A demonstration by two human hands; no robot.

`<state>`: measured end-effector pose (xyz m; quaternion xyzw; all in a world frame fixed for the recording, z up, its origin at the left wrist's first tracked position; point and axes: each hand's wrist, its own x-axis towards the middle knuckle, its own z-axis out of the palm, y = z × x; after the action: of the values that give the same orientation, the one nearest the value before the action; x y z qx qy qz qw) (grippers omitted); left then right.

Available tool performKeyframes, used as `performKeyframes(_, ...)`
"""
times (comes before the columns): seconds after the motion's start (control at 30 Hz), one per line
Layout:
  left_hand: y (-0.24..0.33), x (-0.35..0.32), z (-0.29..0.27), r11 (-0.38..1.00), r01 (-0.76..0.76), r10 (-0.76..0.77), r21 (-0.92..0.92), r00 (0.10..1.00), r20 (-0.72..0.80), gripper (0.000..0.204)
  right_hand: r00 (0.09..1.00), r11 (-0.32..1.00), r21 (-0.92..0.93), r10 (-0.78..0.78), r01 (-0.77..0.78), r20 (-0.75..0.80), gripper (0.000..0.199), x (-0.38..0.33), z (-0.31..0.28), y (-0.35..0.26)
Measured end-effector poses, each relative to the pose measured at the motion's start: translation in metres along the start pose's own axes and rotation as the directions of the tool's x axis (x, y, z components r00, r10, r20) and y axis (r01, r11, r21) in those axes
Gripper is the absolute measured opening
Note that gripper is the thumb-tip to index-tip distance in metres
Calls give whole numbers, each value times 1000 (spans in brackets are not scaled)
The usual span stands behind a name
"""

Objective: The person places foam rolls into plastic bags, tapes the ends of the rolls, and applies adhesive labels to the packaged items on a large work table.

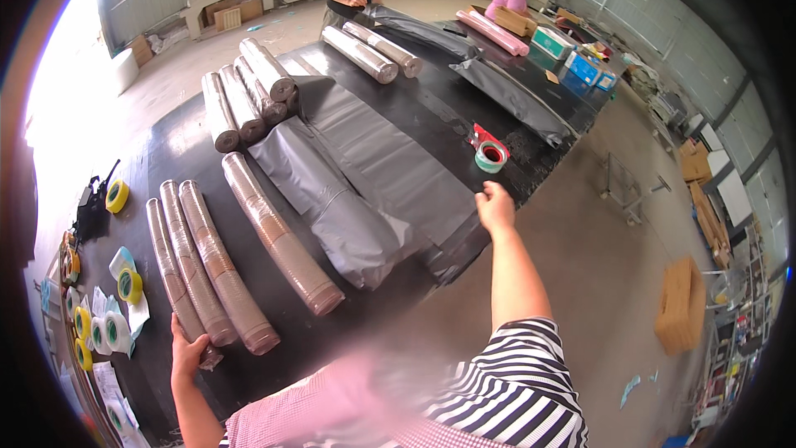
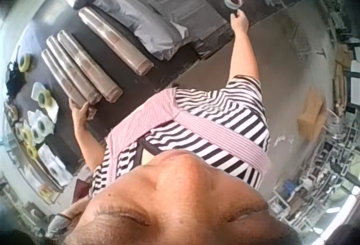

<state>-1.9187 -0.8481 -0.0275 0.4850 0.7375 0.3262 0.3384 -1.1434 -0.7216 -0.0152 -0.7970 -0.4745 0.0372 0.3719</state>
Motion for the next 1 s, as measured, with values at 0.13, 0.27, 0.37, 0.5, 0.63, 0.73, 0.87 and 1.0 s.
performKeyframes(0.13,24,-19,1,992,114,-114,-61,993,1,104,984,966,-237,69,-108,-166,52,106,-3,54)
performKeyframes(0.27,51,-34,18,965,247,-246,-91,969,24,102,991,970,-208,110,-124,-80,66,188,19,90)
performKeyframes(0.37,64,-50,24,947,310,-313,-86,950,-17,103,979,913,-379,191,-151,71,67,197,36,73)
performKeyframes(0.5,61,-52,37,953,249,-218,175,960,-176,100,805,912,-28,376,-409,458,47,202,22,65)
performKeyframes(0.63,139,-52,73,742,-25,353,670,864,-359,65,793,564,674,-54,-477,607,35,134,16,18)
performKeyframes(0.73,243,-55,127,953,-296,304,72,941,-151,37,754,499,780,-325,-376,571,37,67,-13,-63)
performKeyframes(0.87,337,-53,211,878,-140,341,-458,854,393,20,657,581,780,-499,-230,566,49,10,-32,-121)
performKeyframes(1.0,365,-55,248,835,-105,390,-540,807,445,38,606,518,690,-783,505,144,68,-27,-45,-163)
